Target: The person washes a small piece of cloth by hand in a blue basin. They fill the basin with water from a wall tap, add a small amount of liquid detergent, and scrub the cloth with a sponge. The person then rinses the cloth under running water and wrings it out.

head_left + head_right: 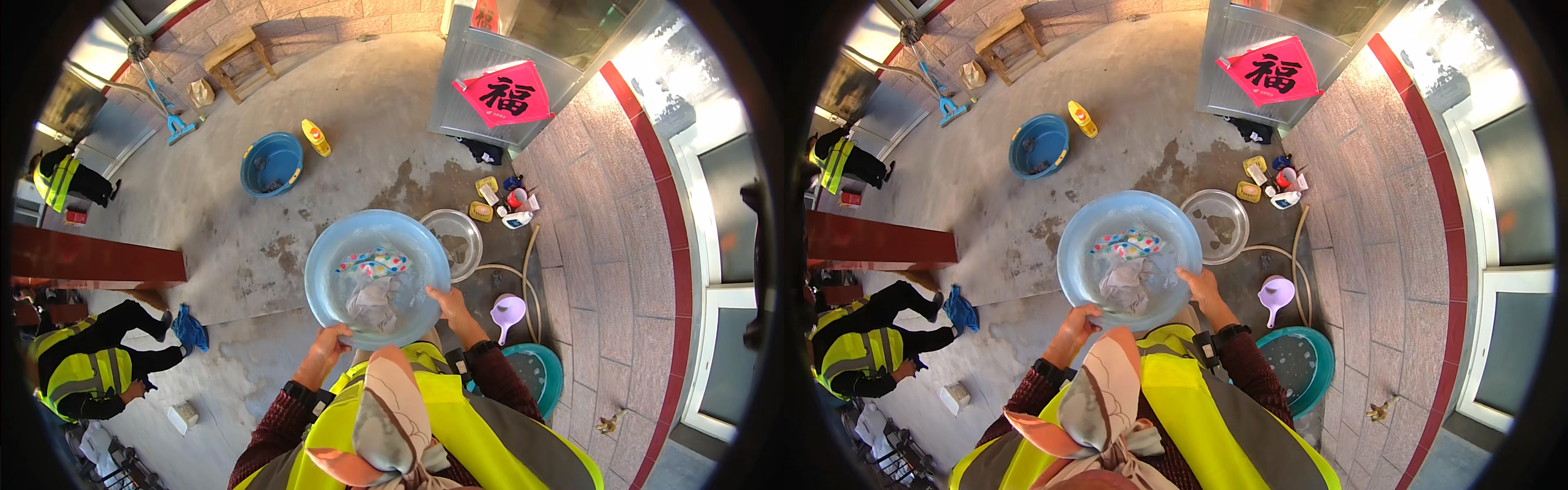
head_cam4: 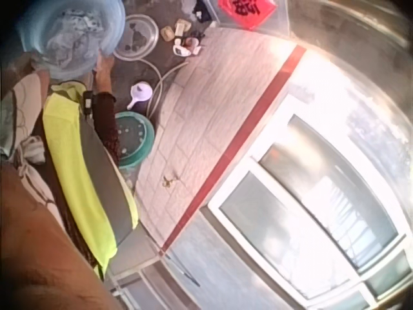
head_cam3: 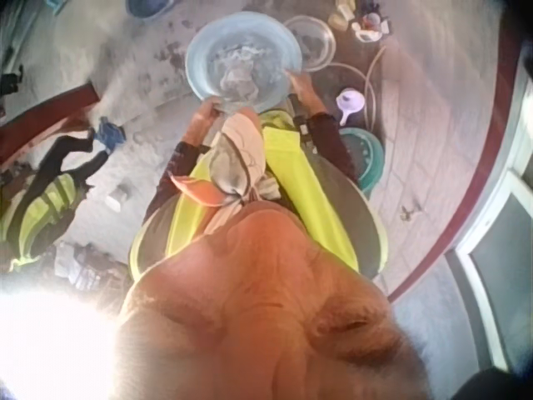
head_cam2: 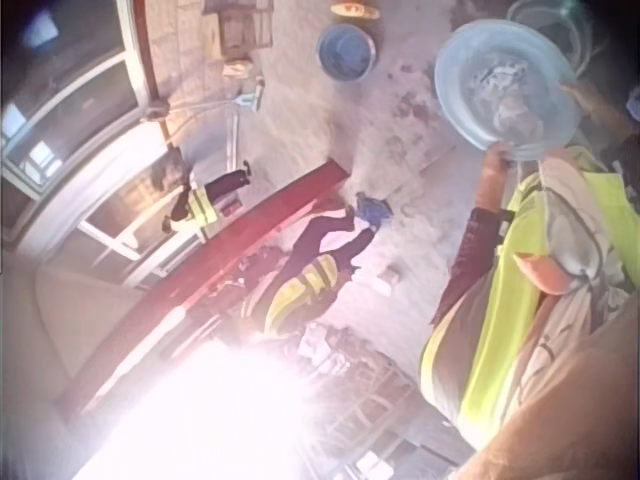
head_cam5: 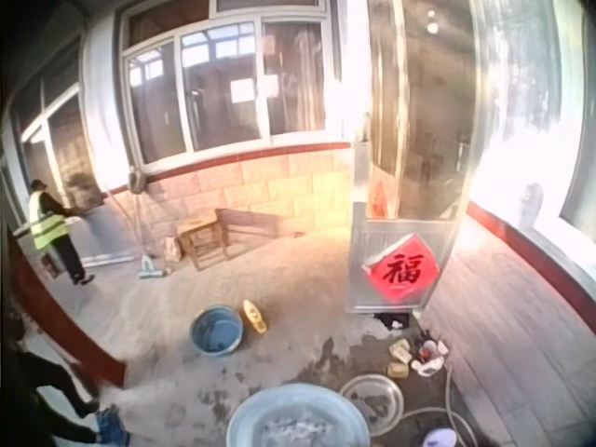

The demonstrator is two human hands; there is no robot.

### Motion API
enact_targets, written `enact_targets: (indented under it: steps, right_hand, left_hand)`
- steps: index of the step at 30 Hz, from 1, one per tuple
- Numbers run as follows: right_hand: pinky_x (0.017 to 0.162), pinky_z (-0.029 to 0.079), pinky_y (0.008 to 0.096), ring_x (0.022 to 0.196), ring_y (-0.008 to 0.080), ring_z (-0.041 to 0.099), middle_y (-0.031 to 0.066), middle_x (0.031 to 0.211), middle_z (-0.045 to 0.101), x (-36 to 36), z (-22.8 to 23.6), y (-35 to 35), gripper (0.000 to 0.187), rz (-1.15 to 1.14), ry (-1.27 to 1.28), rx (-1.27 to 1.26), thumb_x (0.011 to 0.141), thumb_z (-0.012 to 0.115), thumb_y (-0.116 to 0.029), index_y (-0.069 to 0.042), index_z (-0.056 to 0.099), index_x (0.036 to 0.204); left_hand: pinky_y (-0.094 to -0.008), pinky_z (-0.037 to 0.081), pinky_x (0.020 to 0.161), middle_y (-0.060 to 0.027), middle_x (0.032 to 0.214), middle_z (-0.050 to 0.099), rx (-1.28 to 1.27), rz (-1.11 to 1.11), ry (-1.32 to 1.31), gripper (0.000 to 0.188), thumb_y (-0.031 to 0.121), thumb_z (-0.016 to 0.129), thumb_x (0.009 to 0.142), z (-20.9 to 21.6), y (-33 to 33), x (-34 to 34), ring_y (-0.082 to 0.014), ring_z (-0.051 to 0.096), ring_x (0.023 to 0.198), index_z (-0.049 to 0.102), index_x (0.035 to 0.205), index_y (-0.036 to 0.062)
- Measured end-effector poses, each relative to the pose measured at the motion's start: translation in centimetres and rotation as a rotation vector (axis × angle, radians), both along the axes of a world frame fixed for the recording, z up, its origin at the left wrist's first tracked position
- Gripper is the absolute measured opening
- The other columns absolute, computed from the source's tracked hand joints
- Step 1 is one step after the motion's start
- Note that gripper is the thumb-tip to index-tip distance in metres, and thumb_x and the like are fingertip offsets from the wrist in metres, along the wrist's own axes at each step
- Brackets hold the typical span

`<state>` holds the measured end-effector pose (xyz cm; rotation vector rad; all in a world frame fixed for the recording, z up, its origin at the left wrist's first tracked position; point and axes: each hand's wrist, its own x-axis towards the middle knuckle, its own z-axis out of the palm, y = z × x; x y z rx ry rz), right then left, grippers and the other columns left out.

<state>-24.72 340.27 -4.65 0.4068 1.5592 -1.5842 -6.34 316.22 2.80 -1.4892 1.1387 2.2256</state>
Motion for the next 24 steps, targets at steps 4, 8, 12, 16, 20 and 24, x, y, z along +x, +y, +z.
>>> enact_targets:
  steps: [4,8,12,16,20,24]
  right_hand:
    - [0.069,0.054,0.0388,0.082,0.0235,0.064,0.0094,0.098,0.064,-2.6,-0.8,-2.3,0.039,0.043,-0.143,0.045,0.075,0.069,-0.018,-0.001,0.059,0.108]
    - [0.055,0.048,0.0318,0.069,0.0189,0.061,0.0066,0.086,0.064,-6.0,-1.3,-5.6,0.033,-0.089,-0.109,0.036,0.07,0.067,-0.012,-0.002,0.061,0.101]
    - [0.05,0.044,0.0296,0.063,0.017,0.059,0.0054,0.078,0.063,-10.7,-0.6,-9.1,0.026,-0.139,-0.119,0.107,0.069,0.064,-0.008,-0.002,0.063,0.094]
    - [0.049,0.044,0.0306,0.063,0.0175,0.059,0.0058,0.076,0.063,-14.8,0.0,-12.0,0.024,-0.279,-0.115,0.065,0.068,0.062,-0.004,0.001,0.062,0.091]
    - [0.045,0.041,0.0287,0.056,0.0161,0.057,0.0066,0.071,0.061,-18.3,-1.7,-13.9,0.023,-0.399,-0.076,-0.003,0.067,0.061,-0.003,0.003,0.061,0.089]
    - [0.044,0.04,0.0265,0.054,0.0151,0.055,0.0057,0.074,0.06,-21.7,-5.4,-15.4,0.026,-0.419,-0.143,0.035,0.067,0.061,-0.002,0.001,0.059,0.093]
  left_hand:
    - [-0.0317,0.043,0.05,-0.0048,0.075,0.059,-0.111,-0.058,-0.073,0.018,0.01,0.064,0.068,-0.7,-4.3,-4.5,-0.0185,0.057,0.063,0.057,0.085,0.0072]
    - [-0.0328,0.042,0.046,-0.0058,0.077,0.059,0.013,-0.103,-0.037,0.025,0.009,0.064,0.067,-1.6,-8.7,-9.3,-0.0191,0.057,0.061,0.056,0.091,0.0057]
    - [-0.0332,0.045,0.047,-0.0052,0.079,0.06,0.041,-0.103,-0.046,0.028,0.013,0.065,0.07,-2.1,-12.0,-15.7,-0.0184,0.058,0.063,0.057,0.095,0.0056]
    - [-0.0331,0.05,0.054,-0.0052,0.088,0.061,0.112,-0.124,-0.06,0.031,0.021,0.066,0.077,-1.9,-14.7,-21.8,-0.018,0.059,0.067,0.056,0.103,0.008]
    - [-0.0344,0.051,0.059,-0.0076,0.105,0.058,0.065,-0.057,-0.059,0.032,0.024,0.063,0.084,-2.4,-17.2,-25.1,-0.0222,0.062,0.077,0.052,0.111,0.0093]
    - [-0.0339,0.048,0.061,-0.0094,0.114,0.057,0.061,-0.042,-0.114,0.029,0.022,0.057,0.089,-3.9,-21.0,-27.0,-0.0249,0.063,0.086,0.05,0.113,0.0078]
